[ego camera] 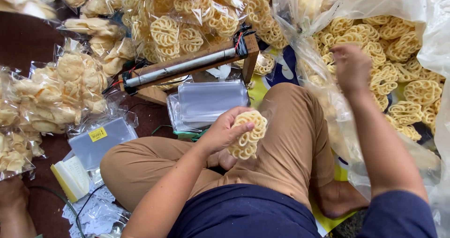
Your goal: Packaging individual crackers into plastic bags for sealing
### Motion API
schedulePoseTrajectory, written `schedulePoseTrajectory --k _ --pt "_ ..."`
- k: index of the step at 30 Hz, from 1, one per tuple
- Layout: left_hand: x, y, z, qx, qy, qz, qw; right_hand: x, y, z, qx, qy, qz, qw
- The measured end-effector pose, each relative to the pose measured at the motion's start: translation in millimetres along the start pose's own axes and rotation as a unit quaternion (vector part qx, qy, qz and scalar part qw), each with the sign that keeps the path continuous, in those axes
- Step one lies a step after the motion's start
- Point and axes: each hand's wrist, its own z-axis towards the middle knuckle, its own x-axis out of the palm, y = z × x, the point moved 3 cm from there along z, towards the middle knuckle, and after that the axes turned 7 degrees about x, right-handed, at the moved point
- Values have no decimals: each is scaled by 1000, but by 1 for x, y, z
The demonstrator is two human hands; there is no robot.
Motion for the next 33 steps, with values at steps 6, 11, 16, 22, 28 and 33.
schedulePoseTrajectory --k 6,11,16,22,28,33 --pt "-7 13 18 -6 -66 -246 967 -34 -114 31 343 72 -353 868" --pt "-1 -14 19 -66 -107 -134 983 -43 -74 24 167 -66 -325 928" --pt "1 -28 15 -2 -88 97 991 -45 119 -12 170 58 333 926" --pt "-7 -39 -15 41 -52 298 952 -42 234 -32 39 265 217 939" --pt "-13 -33 -50 22 -34 309 950 -30 263 -43 -88 256 159 949" --pt "-18 -47 -74 25 -32 257 966 -41 285 -56 -162 63 115 978"
